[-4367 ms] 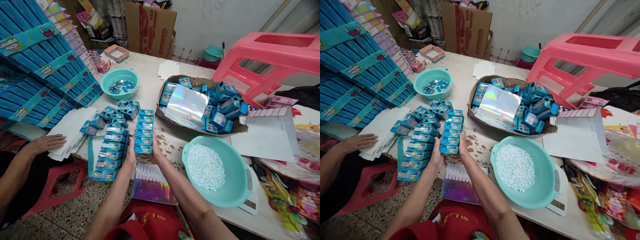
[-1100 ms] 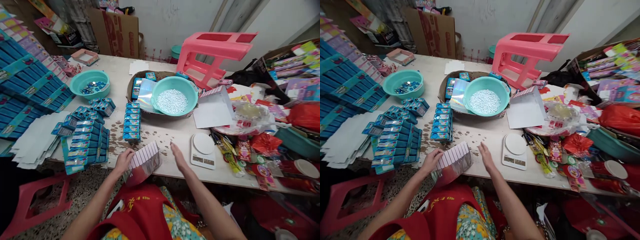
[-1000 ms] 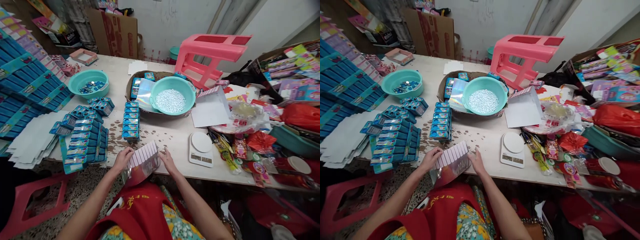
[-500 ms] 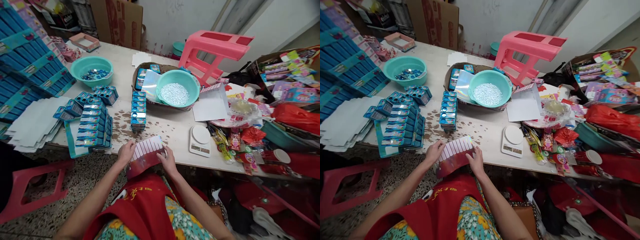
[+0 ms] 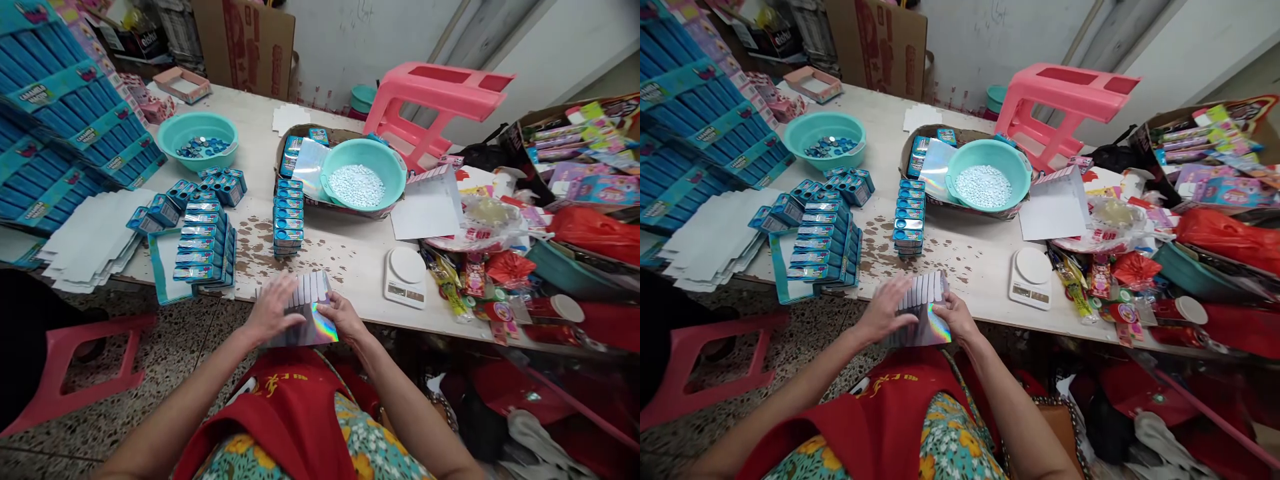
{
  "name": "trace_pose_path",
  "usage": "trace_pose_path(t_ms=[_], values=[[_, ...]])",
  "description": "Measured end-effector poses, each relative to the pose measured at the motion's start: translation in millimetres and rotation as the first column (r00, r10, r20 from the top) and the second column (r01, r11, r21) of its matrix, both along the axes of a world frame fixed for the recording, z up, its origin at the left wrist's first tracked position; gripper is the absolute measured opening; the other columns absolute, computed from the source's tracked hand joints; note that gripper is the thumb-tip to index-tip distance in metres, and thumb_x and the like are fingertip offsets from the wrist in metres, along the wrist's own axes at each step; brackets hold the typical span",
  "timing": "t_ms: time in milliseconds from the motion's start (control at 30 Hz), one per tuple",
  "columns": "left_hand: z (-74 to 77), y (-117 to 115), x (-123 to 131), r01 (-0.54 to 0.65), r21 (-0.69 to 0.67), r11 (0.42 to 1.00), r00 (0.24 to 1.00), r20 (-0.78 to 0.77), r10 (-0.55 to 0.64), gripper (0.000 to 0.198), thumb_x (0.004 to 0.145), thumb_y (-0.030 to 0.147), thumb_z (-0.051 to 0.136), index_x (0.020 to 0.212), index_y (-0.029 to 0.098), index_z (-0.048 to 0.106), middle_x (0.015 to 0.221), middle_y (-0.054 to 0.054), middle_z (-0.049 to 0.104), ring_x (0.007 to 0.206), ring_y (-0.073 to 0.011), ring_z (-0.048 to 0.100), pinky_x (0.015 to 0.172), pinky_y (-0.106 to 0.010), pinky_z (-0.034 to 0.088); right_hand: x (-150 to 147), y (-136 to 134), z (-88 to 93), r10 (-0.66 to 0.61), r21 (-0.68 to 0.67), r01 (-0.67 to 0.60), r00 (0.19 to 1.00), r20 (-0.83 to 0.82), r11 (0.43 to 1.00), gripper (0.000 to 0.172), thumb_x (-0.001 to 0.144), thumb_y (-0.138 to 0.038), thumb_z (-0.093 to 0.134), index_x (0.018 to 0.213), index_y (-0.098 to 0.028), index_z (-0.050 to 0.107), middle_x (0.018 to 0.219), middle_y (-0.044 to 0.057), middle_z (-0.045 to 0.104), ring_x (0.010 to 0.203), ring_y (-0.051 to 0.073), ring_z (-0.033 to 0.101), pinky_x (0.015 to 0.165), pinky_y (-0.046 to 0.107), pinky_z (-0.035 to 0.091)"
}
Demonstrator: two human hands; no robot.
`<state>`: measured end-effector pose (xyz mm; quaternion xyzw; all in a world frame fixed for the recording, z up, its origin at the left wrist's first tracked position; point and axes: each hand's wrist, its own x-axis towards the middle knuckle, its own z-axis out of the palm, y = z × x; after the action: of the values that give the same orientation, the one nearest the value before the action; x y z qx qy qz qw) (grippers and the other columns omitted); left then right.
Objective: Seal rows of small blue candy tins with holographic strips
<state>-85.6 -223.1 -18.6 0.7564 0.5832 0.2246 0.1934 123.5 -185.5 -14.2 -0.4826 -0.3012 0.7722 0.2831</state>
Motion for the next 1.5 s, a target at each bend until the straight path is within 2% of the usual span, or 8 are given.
trace_pose_path(t_ms=[467,567,667,733,900,1100,1267,1500], values=[[22.1,-3,39,0.118,-0.208,0.971,0.936,0.349,-0.039,0.042,0.076,0.039,0.063,0.115,0.026,0.057,0.114,-0.003,0.062,0.105,-0.0215,0.056,0.091,-0.032,0.043,5,-21,39.2,-0.170,0.253,0.129,0.974,0.147,0.959,0.045,0.061,-0.037,0.078,0.088,-0.022,0.045,0.069,-0.004,0.066,0.057,0.013,0.059,0.055,0.023,0.044],[19.6,-9,26,-0.145,-0.137,0.980,0.893,0.409,0.190,0.053,0.072,0.043,0.066,0.120,0.023,0.054,0.131,-0.008,0.051,0.123,-0.0254,0.042,0.106,-0.040,0.030,12,-22,51.2,-0.190,0.274,0.158,0.977,0.093,0.949,0.043,0.063,-0.036,0.077,0.090,-0.022,0.047,0.067,-0.006,0.064,0.056,0.011,0.057,0.054,0.022,0.042],[2.4,-19,11,-0.386,-0.454,0.803,0.608,0.530,0.591,0.051,0.076,0.048,0.060,0.117,0.018,0.053,0.125,-0.014,0.054,0.119,-0.0263,0.048,0.101,-0.044,0.036,24,-22,63.9,-0.208,0.320,0.171,0.974,0.086,0.932,0.039,0.066,-0.033,0.077,0.091,-0.022,0.049,0.058,-0.009,0.055,0.048,0.007,0.048,0.048,0.018,0.036],[-9.7,-25,7,-0.203,-0.695,0.689,0.357,0.603,0.714,0.048,0.074,0.050,0.061,0.108,0.016,0.055,0.112,-0.013,0.061,0.105,-0.0244,0.058,0.089,-0.039,0.046,32,-22,68.5,-0.216,0.337,0.174,0.972,0.093,0.925,0.039,0.066,-0.034,0.076,0.093,-0.023,0.050,0.057,-0.009,0.054,0.049,0.008,0.048,0.049,0.019,0.039],[-5.6,-27,2,-0.077,-0.674,0.734,-0.002,0.737,0.676,0.060,0.059,0.030,0.077,0.109,0.017,0.047,0.089,-0.004,0.068,0.075,-0.0142,0.064,0.070,-0.025,0.051,49,-26,64.0,-0.335,0.392,0.232,0.917,0.217,0.890,0.049,0.061,-0.037,0.079,0.098,-0.022,0.049,0.068,-0.004,0.062,0.063,0.014,0.059,0.060,0.025,0.047],[41.1,-32,-17,-0.092,-0.545,0.834,0.234,0.802,0.550,0.088,0.067,0.028,0.071,0.140,0.025,0.022,0.106,-0.006,0.065,0.087,-0.0151,0.064,0.073,-0.025,0.051,55,-42,60.9,-0.392,0.481,0.215,0.868,0.304,0.850,0.062,0.066,-0.039,0.075,0.119,-0.023,0.046,0.076,-0.001,0.062,0.070,0.016,0.059,0.062,0.026,0.048],[44.3,-33,-31,-0.062,-0.610,0.790,0.436,0.695,0.571,0.053,0.063,0.032,0.073,0.112,0.013,0.061,0.088,-0.005,0.069,0.075,-0.0147,0.062,0.064,-0.022,0.048,62,-47,65.9,-0.314,0.497,0.092,0.869,0.383,0.863,0.050,0.064,-0.041,0.076,0.107,-0.019,0.059,0.090,0.004,0.063,0.076,0.016,0.057,0.065,0.027,0.048],[46.5,-41,-28,-0.225,-0.521,0.824,0.638,0.561,0.528,0.024,0.070,0.037,0.067,0.081,0.015,0.071,0.075,-0.003,0.066,0.071,-0.0165,0.060,0.067,-0.027,0.047,73,-47,65.6,-0.269,0.485,-0.052,0.778,0.568,0.873,0.040,0.066,-0.046,0.073,0.093,-0.017,0.068,0.068,0.001,0.061,0.060,0.013,0.049,0.057,0.026,0.042]])
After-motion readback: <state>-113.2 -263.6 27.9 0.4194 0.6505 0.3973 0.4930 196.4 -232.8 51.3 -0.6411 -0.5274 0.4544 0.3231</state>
